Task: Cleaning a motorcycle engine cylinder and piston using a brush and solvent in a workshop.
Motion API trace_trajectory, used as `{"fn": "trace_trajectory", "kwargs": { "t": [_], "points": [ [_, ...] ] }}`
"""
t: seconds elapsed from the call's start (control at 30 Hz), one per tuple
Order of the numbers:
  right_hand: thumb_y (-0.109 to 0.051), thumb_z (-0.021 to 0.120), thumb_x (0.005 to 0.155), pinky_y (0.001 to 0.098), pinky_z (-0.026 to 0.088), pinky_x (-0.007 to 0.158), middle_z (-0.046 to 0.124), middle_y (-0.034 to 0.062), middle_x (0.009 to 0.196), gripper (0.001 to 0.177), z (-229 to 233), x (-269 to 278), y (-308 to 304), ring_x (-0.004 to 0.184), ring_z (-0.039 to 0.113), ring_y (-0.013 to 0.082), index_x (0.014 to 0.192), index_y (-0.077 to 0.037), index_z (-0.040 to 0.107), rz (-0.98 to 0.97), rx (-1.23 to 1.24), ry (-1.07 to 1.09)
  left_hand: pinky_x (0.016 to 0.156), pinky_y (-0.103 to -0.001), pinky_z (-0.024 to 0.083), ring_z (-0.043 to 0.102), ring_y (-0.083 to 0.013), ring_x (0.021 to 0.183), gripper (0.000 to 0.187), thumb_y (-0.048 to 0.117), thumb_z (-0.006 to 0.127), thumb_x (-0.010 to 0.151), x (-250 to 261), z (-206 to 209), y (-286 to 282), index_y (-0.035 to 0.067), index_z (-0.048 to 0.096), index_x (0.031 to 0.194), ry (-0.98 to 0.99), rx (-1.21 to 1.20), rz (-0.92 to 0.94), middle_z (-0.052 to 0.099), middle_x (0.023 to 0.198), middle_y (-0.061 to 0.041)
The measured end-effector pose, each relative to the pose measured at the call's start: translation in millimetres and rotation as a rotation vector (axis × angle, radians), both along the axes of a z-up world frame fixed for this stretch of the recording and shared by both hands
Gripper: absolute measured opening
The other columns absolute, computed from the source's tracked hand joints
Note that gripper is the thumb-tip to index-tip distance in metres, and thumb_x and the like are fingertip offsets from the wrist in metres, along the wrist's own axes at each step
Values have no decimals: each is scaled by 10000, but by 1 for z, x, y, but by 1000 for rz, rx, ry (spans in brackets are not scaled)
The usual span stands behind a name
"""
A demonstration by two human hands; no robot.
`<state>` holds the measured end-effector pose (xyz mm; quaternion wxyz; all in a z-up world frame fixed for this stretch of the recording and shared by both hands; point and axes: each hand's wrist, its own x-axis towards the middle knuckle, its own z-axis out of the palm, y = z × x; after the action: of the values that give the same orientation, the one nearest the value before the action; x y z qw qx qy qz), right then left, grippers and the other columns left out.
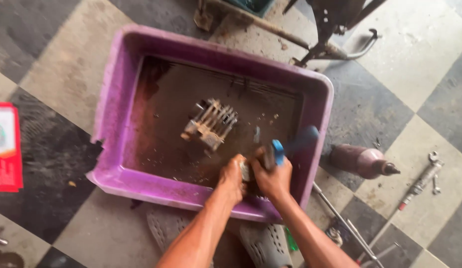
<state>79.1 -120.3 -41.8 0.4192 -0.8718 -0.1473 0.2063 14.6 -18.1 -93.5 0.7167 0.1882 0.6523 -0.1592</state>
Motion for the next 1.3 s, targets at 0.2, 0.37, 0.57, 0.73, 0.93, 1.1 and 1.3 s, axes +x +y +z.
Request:
{"fn": "trace_trajectory", "kwargs": {
  "t": [0.2, 0.37, 0.57, 0.73, 0.93, 1.1, 1.3],
  "points": [
    [-113, 792, 758, 321, 581, 634, 731, 68, 719, 142, 11, -7, -3, 663, 723, 170, 824, -60, 678, 24, 113, 0, 365, -325, 283, 395, -184, 399, 354, 470, 629, 822, 6, -5, 3, 152, 599, 670, -4, -34, 21, 488, 538, -29],
    [-95, 757, 780, 346, 564, 604, 717, 76, 692, 68, 17, -3, 8, 616, 710, 215, 817, -74, 705, 23, 90, -60, 357, -316, 277, 401, -170, 391, 340, 473, 626, 832, 6, -11, 1, 178, 588, 668, -25, -60, 46, 488, 532, -10],
    [-118, 781, 833, 408, 541, 590, 692, 109, 675, 95, 1, -2, 0, 625, 684, 285, 800, -72, 704, 102, -103, -188, 351, -321, 264, 386, -166, 386, 336, 458, 635, 832, -7, -6, -4, 168, 593, 669, -32, -48, 72, 487, 538, -15],
    [-144, 758, 790, 365, 571, 573, 705, 75, 702, 102, 13, -9, -2, 605, 724, 230, 811, -85, 677, 119, 127, -199, 371, -331, 272, 386, -176, 408, 353, 469, 642, 819, 0, -6, -2, 153, 613, 665, -13, -17, 47, 488, 558, -32],
    [-89, 820, 818, 350, 528, 583, 699, 113, 739, 137, -3, -15, -10, 653, 679, 207, 818, -47, 690, 138, -133, -146, 460, -347, 347, 478, -170, 492, 329, 470, 671, 804, 6, -8, 0, 155, 651, 710, 35, 42, 42, 557, 600, -21],
    [-24, 783, 839, 280, 598, 715, 735, 72, 922, 191, 6, -14, 1, 835, 696, 135, 983, -70, 665, -179, 392, 204, 424, -328, 311, 458, -166, 457, 293, 440, 650, 809, -1, -2, 7, 162, 673, 722, -62, -27, 80, 582, 604, -33],
    [-155, 821, 823, 271, 623, 758, 656, 53, 1055, 478, 14, 16, -14, 887, 683, 140, 1240, -70, 604, -166, 388, 254, 371, -295, 217, 347, -141, 367, 380, 457, 622, 829, 3, 10, 13, 111, 675, 681, -126, -79, 31, 602, 555, -55]
  ]
}}
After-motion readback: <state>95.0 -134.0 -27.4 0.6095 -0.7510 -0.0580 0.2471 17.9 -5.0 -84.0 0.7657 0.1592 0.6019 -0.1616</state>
